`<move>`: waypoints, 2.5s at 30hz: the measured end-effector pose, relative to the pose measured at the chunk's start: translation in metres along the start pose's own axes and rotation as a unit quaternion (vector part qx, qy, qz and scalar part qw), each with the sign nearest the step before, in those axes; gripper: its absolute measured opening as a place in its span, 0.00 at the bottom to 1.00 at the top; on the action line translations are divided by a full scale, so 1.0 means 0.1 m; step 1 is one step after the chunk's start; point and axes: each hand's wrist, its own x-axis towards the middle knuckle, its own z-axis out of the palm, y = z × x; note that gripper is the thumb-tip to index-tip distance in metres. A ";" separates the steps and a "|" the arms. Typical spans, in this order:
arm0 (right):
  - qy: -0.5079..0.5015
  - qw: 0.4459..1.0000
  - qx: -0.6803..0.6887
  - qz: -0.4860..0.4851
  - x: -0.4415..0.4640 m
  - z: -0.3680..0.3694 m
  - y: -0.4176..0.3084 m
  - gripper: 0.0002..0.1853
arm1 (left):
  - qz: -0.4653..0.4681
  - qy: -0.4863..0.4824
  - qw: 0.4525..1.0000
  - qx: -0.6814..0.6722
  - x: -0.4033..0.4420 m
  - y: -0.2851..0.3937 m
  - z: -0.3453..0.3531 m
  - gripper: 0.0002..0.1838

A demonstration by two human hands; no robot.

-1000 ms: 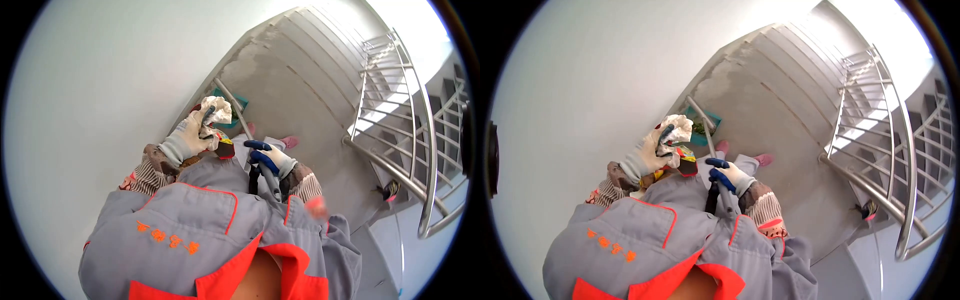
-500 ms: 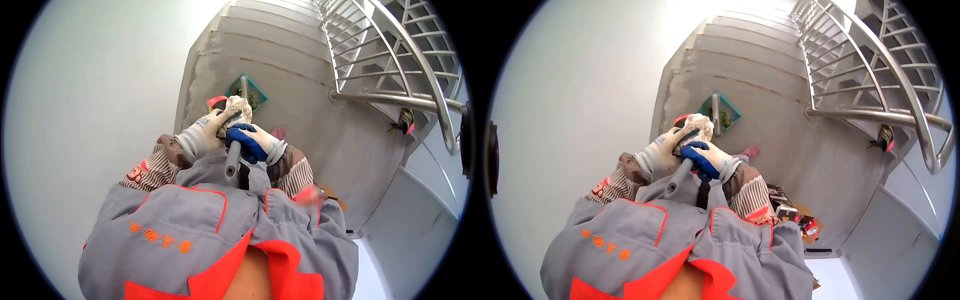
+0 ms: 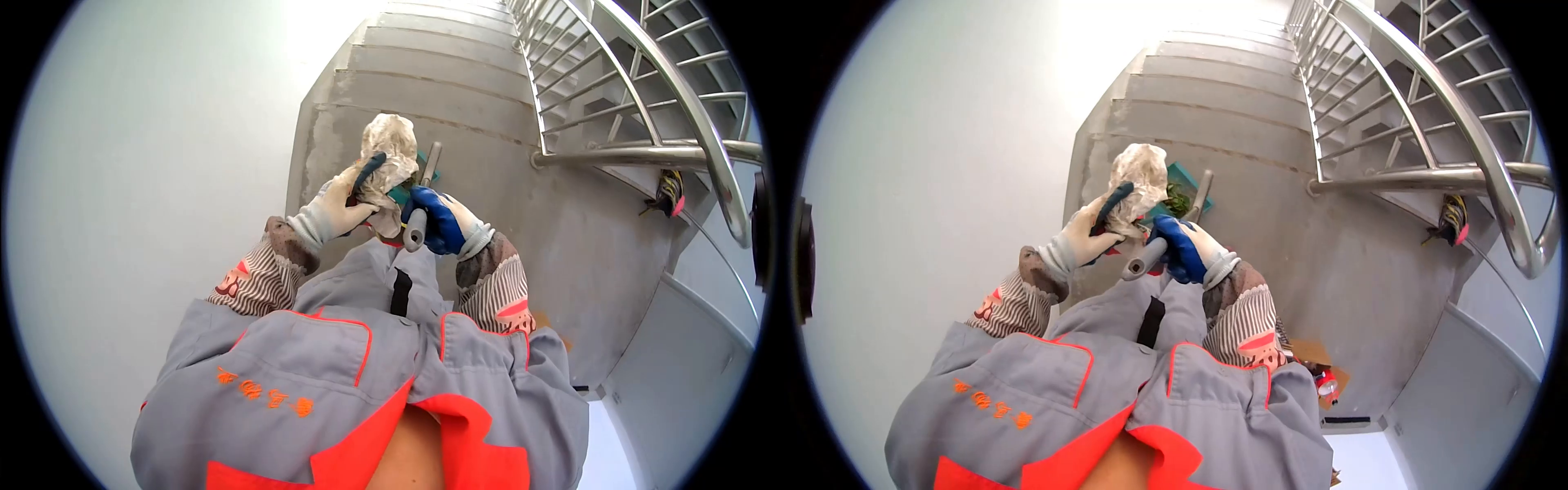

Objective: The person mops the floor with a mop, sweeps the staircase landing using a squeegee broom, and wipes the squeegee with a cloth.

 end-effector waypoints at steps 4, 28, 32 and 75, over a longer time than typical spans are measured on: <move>-0.013 0.999 -0.033 -0.003 -0.02 -0.06 0.01 0.25 | -0.014 0.090 0.994 0.056 -0.26 -0.03 -0.09 0.42; -0.093 0.936 -0.264 -0.211 0.22 -0.28 0.03 0.13 | -0.043 0.103 0.985 0.130 -0.44 -0.39 0.10 0.36; -0.134 0.941 -0.215 -0.226 0.12 -0.42 0.01 0.19 | 0.081 0.123 0.973 0.179 -0.60 0.00 -0.06 0.29; -0.036 0.986 -0.138 -0.084 -0.30 -0.45 -0.35 0.11 | 0.040 0.022 0.970 0.237 0.17 -0.12 0.50 0.31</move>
